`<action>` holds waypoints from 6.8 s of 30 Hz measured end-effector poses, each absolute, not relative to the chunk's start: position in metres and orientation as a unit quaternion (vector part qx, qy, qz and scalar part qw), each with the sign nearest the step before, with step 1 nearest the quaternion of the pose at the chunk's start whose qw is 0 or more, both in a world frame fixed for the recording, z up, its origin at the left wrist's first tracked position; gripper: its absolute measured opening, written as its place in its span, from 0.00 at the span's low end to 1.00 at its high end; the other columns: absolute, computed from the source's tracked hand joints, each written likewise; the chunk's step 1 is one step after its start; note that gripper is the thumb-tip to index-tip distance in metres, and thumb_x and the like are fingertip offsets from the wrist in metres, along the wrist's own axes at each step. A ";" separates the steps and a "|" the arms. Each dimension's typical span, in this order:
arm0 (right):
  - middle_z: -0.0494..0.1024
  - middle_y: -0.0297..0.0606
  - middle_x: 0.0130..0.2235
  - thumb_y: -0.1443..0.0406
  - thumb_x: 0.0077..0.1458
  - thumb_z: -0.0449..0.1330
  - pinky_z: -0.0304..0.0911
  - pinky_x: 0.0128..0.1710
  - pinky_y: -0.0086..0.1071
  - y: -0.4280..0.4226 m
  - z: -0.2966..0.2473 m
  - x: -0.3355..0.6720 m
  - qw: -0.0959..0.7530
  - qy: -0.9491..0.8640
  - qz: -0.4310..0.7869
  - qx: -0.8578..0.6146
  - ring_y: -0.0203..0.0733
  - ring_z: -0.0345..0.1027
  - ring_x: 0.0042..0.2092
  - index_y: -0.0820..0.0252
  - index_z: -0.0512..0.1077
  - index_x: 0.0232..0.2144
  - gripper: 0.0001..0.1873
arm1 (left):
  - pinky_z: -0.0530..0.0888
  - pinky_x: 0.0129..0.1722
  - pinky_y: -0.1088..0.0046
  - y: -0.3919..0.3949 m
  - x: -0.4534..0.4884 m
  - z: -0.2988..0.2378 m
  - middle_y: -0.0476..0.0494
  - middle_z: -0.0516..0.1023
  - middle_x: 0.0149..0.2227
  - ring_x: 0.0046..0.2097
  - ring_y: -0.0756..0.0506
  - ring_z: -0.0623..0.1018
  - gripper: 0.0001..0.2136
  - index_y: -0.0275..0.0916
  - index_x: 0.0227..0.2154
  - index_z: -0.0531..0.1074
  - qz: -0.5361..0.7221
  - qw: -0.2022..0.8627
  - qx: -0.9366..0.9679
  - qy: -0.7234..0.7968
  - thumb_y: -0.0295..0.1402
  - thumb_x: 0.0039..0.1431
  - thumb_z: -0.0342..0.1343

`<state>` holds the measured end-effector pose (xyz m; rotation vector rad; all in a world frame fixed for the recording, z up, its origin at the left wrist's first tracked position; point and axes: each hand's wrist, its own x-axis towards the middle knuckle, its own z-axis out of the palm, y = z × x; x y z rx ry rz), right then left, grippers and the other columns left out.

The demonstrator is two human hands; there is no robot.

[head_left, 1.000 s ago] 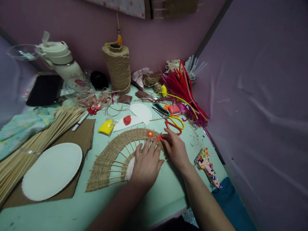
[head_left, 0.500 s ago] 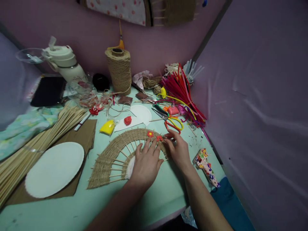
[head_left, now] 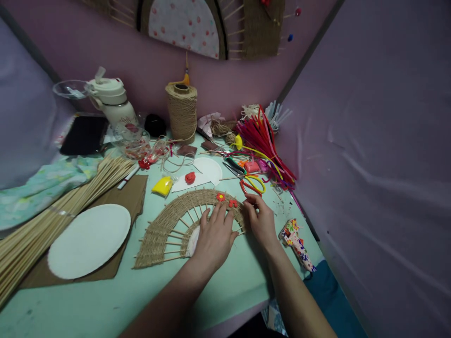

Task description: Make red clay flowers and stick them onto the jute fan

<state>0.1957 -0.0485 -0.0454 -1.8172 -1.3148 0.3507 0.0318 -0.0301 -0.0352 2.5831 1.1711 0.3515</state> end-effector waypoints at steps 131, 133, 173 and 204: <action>0.53 0.55 0.67 0.45 0.57 0.55 0.38 0.65 0.59 -0.073 -0.011 0.118 0.134 -0.848 0.026 -0.511 0.57 0.37 0.70 0.65 0.35 0.69 0.52 | 0.66 0.57 0.53 0.006 0.007 -0.003 0.33 0.69 0.59 0.61 0.37 0.68 0.37 0.40 0.55 0.67 0.417 0.888 0.110 0.161 0.63 0.58 0.33; 0.55 0.54 0.67 0.44 0.56 0.56 0.39 0.65 0.58 -0.077 -0.007 0.116 0.120 -0.865 0.029 -0.487 0.56 0.39 0.70 0.65 0.35 0.69 0.53 | 0.67 0.56 0.53 0.008 0.005 -0.004 0.35 0.68 0.59 0.61 0.38 0.67 0.37 0.43 0.55 0.66 0.440 0.871 0.126 0.177 0.63 0.58 0.32; 0.49 0.52 0.69 0.39 0.58 0.45 0.34 0.66 0.60 -0.083 -0.007 0.127 0.222 -0.823 0.108 -0.513 0.55 0.39 0.70 0.61 0.27 0.69 0.52 | 0.67 0.57 0.61 0.005 0.009 -0.008 0.27 0.71 0.57 0.63 0.35 0.66 0.36 0.30 0.54 0.68 0.441 0.896 0.002 0.060 0.58 0.60 0.40; 0.59 0.54 0.65 0.37 0.55 0.48 0.31 0.64 0.63 -0.089 -0.007 0.121 0.156 -0.844 -0.006 -0.513 0.58 0.43 0.69 0.64 0.31 0.69 0.55 | 0.68 0.55 0.57 0.000 0.010 -0.010 0.29 0.71 0.56 0.61 0.36 0.68 0.34 0.37 0.55 0.68 0.422 0.903 0.004 0.079 0.59 0.60 0.40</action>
